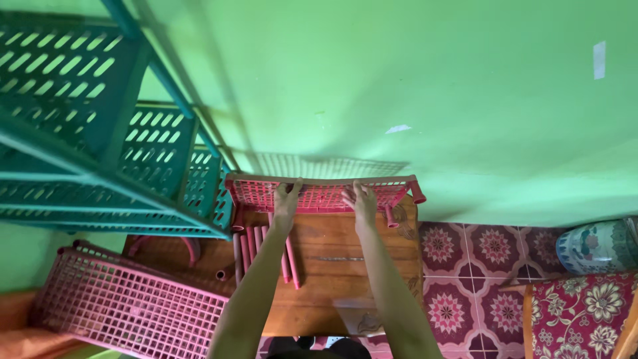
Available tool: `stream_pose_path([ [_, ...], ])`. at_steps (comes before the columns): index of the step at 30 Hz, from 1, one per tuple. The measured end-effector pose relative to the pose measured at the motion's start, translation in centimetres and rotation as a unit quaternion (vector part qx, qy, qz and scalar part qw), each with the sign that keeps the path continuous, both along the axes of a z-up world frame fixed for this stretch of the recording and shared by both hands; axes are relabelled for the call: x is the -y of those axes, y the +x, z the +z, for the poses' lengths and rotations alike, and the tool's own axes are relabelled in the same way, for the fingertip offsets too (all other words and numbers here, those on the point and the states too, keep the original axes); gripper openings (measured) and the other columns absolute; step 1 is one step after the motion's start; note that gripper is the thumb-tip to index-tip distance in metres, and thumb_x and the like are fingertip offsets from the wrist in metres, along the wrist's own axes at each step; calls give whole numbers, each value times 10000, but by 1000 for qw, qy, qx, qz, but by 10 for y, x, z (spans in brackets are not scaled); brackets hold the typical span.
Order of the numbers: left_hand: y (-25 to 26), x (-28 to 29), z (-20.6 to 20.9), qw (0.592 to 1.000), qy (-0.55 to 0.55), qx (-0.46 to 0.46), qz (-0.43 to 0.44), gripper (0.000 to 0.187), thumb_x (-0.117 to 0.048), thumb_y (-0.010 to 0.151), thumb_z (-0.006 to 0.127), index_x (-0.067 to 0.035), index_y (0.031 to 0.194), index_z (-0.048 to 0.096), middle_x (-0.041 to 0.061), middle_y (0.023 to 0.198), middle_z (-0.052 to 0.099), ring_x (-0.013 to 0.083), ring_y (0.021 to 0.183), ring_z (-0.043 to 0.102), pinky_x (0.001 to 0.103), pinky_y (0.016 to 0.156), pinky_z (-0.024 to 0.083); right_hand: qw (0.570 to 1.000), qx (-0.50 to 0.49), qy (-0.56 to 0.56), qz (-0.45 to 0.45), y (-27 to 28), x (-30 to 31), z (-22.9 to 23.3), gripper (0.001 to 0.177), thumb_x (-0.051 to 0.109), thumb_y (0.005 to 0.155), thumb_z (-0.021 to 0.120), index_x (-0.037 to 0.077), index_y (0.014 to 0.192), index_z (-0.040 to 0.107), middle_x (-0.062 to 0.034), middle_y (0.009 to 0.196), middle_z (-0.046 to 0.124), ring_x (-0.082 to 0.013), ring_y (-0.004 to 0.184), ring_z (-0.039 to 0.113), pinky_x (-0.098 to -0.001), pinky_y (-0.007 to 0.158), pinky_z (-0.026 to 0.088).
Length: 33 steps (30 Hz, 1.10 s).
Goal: The person disassembles a pink plastic shelving unit by removing curved and straight rods from the grid panels. The person places the removed rods on a wooden table and sets the grid panels aside.
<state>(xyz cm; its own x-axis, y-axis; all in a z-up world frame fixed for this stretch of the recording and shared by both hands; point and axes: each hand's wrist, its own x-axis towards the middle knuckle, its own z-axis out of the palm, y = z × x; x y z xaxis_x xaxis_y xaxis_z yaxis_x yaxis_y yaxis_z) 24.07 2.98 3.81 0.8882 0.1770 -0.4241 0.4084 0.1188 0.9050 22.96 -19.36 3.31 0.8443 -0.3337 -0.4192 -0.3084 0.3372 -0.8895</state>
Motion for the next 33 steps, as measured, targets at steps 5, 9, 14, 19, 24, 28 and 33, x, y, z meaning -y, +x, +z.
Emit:
stream_pose_path([
  [5, 19, 7, -2, 1000, 11, -22, 1, 317, -340, 982, 664, -47, 1096, 705, 74, 1024, 756, 154, 948, 706, 326, 938, 549, 999, 7, -38, -18, 18, 6, 2, 316, 231, 998, 627, -15, 1186, 559, -191, 1040, 739, -240, 879, 766, -334, 772, 669],
  [9, 42, 12, -8, 998, -55, 27, 29, 278, -266, 981, 694, -6, 1080, 703, 96, 993, 752, 161, 877, 708, 337, 827, 583, 999, 36, -6, -16, 24, 7, 4, 303, 169, 992, 639, -66, 1174, 580, -192, 1079, 739, -246, 916, 772, -337, 792, 667],
  [14, 56, 2, -14, 999, -19, -23, 21, 267, -263, 975, 681, -13, 1069, 701, 80, 960, 756, 143, 843, 732, 301, 812, 618, 999, 33, 9, 26, 26, 7, 12, 305, 130, 982, 646, -38, 1228, 587, -159, 1141, 723, -232, 976, 748, -322, 852, 638],
  [19, 53, 3, -15, 996, -78, 0, 42, 291, -287, 1008, 652, -7, 1079, 684, 76, 955, 732, 154, 862, 718, 316, 826, 619, 999, 3, 6, 36, 16, 6, 28, 372, 177, 973, 630, 30, 1310, 576, -149, 1155, 734, -214, 1017, 753, -307, 883, 609],
  [24, 25, 32, -18, 998, -67, -4, -4, 319, -315, 1039, 623, -3, 1072, 677, 65, 963, 752, 156, 826, 674, 293, 746, 567, 999, 17, 37, 32, -13, 19, 24, 361, 229, 991, 627, 10, 1277, 603, -146, 1141, 736, -231, 1021, 733, -349, 896, 590],
  [28, -5, 91, -31, 997, -52, 33, -47, 272, -291, 1015, 624, -40, 1096, 689, 48, 949, 744, 126, 811, 678, 295, 714, 569, 997, 35, 76, -2, -43, 50, -6, 326, 263, 1024, 562, 18, 1235, 603, -123, 1114, 728, -221, 1017, 720, -354, 911, 584],
  [33, -15, 171, -44, 989, -39, 99, -101, 274, -282, 980, 672, -42, 1111, 686, 51, 963, 746, 130, 833, 711, 298, 725, 563, 990, 5, 117, -85, -51, 110, -49, 373, 297, 1031, 502, -10, 1220, 595, -144, 1084, 715, -234, 943, 709, -371, 896, 572],
])
